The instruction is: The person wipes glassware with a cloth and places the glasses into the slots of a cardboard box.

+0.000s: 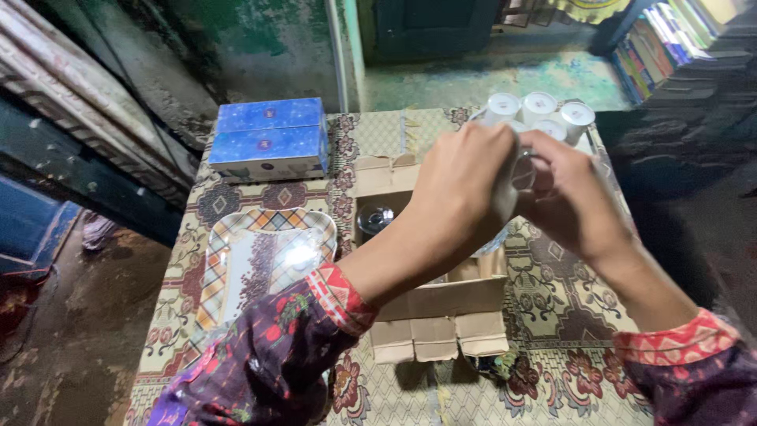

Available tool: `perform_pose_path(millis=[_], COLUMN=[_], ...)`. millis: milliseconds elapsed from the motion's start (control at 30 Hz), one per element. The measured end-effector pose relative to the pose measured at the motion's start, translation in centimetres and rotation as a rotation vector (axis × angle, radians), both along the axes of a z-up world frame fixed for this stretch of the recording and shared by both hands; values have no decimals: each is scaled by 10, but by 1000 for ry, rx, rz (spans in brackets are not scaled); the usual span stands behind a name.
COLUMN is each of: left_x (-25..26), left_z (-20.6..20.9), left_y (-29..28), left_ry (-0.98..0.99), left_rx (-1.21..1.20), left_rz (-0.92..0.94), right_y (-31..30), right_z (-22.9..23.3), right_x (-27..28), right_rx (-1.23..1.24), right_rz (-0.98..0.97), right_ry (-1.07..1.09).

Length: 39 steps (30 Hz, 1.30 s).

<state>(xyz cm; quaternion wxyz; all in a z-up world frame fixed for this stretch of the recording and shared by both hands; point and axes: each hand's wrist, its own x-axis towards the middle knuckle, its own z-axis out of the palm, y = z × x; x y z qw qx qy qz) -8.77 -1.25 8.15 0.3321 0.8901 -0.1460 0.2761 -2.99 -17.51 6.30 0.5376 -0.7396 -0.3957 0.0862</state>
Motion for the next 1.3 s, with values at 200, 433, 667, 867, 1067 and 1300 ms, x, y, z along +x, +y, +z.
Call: perform_pose_path(millis=[200,433,667,867,1067,1300], left_x=[6,6,3,5,2,5], left_z=[-30,-49,-63,-68,-67,-85], left_y=[-8,-15,-22,-26,-23,-21], left_ry=[10,167,41,137,144,212], left_rx=[38,64,84,71,85,74], left_rz=[10,41,44,47,49,66], right_y=[-11,-15,-21,-22,-19,-15], right_z=[-24,-43,-50,-45,-48,-59], right_x=[-2,-4,-12,-8,-14,-10], right_rx=[22,75,2,-218,-127,-238], right_rz=[-39,-22,-114,-180,-166,-184], right_ry=[200,287,97,-137,-33,-119])
